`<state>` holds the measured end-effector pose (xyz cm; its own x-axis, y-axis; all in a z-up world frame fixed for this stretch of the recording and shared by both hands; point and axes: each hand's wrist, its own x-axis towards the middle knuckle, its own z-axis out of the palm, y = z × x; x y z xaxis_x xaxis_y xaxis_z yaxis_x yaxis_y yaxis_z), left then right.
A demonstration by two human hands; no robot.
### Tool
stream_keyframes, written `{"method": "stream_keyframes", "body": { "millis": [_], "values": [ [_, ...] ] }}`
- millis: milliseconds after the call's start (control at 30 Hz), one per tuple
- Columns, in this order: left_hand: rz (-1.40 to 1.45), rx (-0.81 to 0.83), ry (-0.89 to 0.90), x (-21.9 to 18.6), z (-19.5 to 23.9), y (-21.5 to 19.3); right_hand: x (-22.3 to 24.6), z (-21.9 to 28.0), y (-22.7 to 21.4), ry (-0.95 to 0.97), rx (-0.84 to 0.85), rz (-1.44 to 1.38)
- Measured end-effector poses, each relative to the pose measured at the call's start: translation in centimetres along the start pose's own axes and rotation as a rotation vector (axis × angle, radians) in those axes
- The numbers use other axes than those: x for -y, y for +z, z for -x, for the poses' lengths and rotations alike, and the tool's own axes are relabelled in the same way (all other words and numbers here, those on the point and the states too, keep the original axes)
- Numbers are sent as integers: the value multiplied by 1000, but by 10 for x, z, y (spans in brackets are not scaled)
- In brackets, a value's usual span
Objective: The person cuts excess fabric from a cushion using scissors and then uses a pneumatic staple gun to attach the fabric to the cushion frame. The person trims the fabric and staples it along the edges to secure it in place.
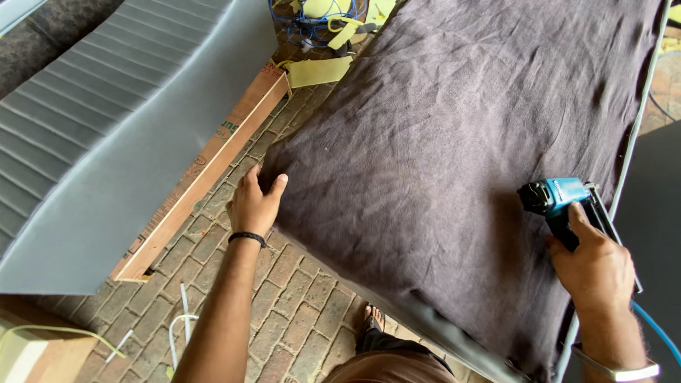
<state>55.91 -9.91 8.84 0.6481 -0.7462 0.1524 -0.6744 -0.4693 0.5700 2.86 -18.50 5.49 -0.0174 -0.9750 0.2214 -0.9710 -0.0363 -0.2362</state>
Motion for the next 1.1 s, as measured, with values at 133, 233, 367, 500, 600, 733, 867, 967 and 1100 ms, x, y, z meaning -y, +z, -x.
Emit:
{"method": "stream_keyframes", "body": {
  "millis": [133,233,367,500,600,733,867,967,1100],
  "values": [
    [29,255,-221,6,-49,5,6,-4,12,147,86,44],
    [-44,276,-22,12,-71,16,14,3,13,141,48,59],
    [-110,26,364,26,-84,32,32,10,7,49,-22,-10],
    [548,131,242,32,-115,34,86,26,-17,22,-100,19],
    [1155,206,271,22,-149,23,170,50,-34,-36,-112,-152],
    [978,141,669,-8,-180,4,291,80,-35,-169,-102,-334],
    [1219,313,942,-26,-208,-2,344,67,-8,29,-265,-67],
    [1336,623,799,11,-209,2,344,55,18,132,-421,45],
    [1254,680,597,91,-189,15,356,69,36,140,-19,136]
  ]
}}
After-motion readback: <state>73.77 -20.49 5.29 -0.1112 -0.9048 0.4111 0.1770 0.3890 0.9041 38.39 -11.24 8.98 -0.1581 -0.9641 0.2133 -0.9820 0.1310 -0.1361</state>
